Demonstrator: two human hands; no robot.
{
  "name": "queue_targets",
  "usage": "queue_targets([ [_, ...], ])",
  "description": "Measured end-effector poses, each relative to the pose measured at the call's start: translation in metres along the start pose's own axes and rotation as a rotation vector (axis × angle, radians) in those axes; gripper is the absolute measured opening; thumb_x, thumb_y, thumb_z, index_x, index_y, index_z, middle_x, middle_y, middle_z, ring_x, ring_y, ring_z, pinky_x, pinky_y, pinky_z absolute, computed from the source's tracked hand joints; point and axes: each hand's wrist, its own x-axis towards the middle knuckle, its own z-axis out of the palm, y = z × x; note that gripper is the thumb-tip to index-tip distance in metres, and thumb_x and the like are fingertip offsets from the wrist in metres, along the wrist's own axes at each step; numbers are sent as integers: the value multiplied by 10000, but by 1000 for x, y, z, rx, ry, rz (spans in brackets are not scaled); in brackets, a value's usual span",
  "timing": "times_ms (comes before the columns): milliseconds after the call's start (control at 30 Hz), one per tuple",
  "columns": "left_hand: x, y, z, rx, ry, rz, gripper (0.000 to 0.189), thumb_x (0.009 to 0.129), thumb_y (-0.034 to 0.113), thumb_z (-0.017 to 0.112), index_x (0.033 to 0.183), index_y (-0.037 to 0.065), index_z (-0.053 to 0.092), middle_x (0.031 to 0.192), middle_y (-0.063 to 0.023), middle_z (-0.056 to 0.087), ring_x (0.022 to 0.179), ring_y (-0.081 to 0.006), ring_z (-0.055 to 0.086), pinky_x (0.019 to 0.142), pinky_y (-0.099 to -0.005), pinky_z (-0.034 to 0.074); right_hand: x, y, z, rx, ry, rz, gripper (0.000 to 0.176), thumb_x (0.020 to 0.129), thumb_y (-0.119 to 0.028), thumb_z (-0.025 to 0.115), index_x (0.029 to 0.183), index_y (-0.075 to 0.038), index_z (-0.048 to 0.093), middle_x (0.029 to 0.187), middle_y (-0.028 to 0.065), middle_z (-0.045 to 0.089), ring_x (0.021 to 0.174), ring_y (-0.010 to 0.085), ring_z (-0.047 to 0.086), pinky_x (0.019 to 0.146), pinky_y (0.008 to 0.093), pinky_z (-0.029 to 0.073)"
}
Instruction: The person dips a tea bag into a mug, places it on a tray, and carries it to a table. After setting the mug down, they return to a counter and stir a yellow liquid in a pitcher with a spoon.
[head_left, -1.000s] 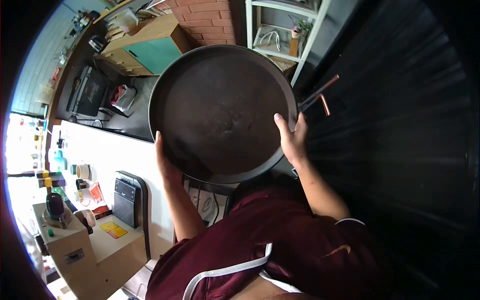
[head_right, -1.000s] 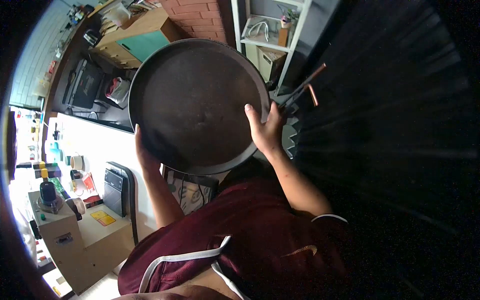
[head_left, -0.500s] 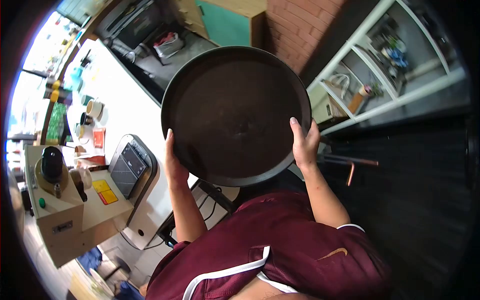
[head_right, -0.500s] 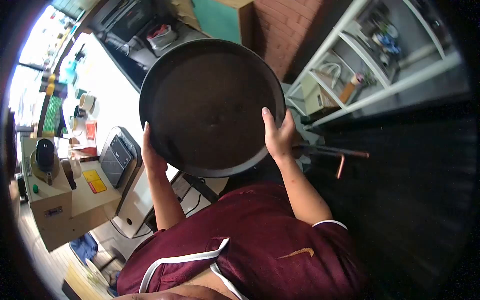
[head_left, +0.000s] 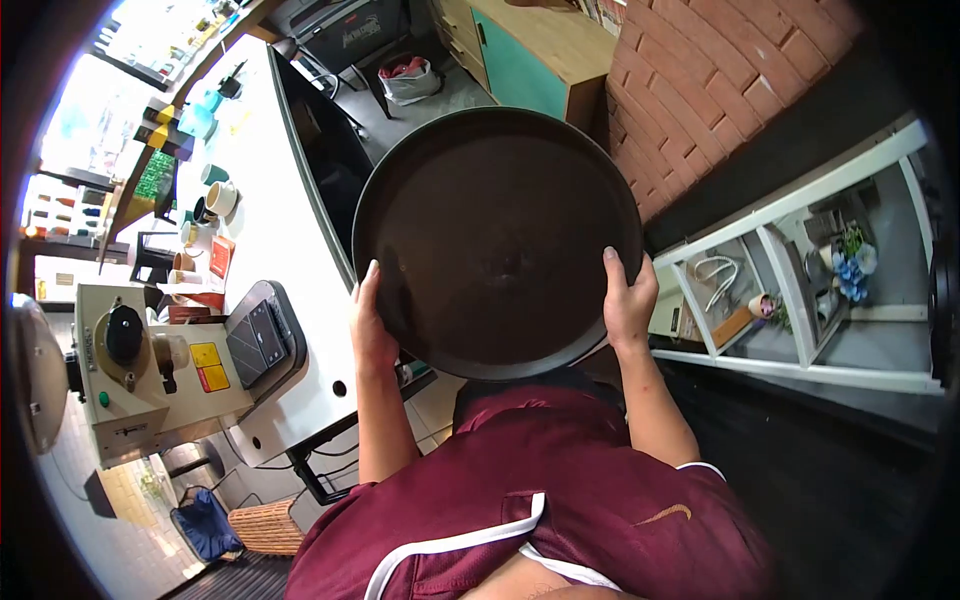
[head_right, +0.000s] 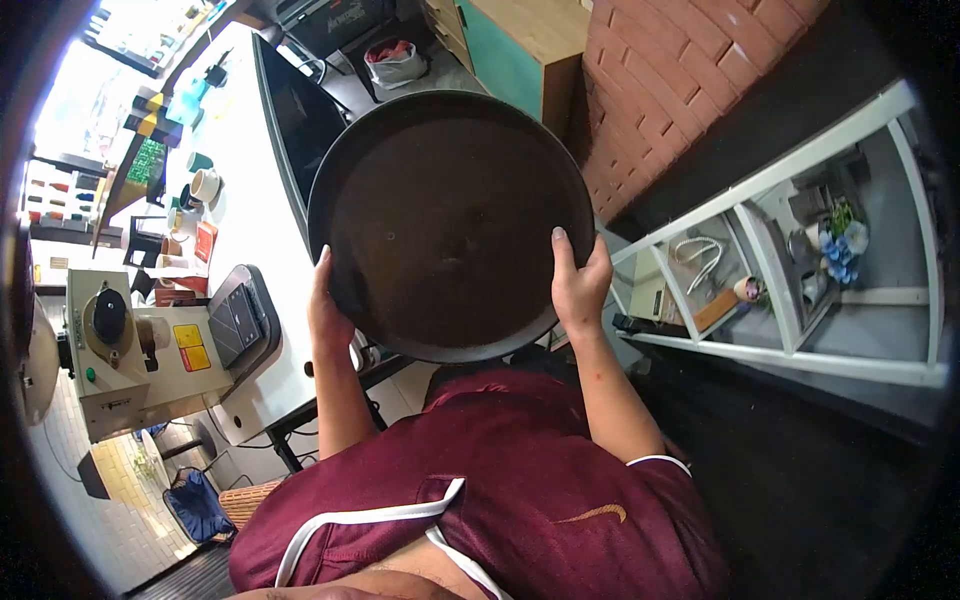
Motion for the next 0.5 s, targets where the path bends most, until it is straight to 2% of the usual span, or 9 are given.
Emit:
queue_targets([
  [67,9,-3,8,63,5,-6,422,967,281,491,1267,-15,507,1228,-133,586,1084,-231,589,965,-351,447,19,-5,-2,26,6,-5,255,901,-164,609,1014,64,591,954,132,654,865,197,602,812,316,462],
  [100,12,-5,14,86,52,19,413,957,287,507,1239,-14,522,1178,-133,609,1045,-229,606,934,-356,468,28,-4,-3,13,-3,9,267,901,-169,610,1024,67,591,965,138,654,875,199,604,816,318,462],
  [333,46,11,37,86,118,49,374,941,298,534,1171,3,551,1110,-120,624,1005,-225,613,892,-374,488,84,-5,36,44,-98,37,275,908,-146,575,1086,63,584,1021,108,635,921,174,577,856,296,442],
  [433,72,19,37,103,182,98,359,934,282,549,1168,10,537,1134,-116,610,1012,-222,607,883,-361,490,112,1,67,105,-135,-8,277,905,-142,577,1088,66,582,1037,119,630,938,181,573,867,299,440],
  [500,101,19,25,137,273,168,383,901,260,611,1190,39,489,1134,-89,573,1066,-166,545,889,-298,449,133,2,90,75,-196,19,287,905,-148,579,1094,67,565,1048,122,616,950,177,564,874,296,435],
])
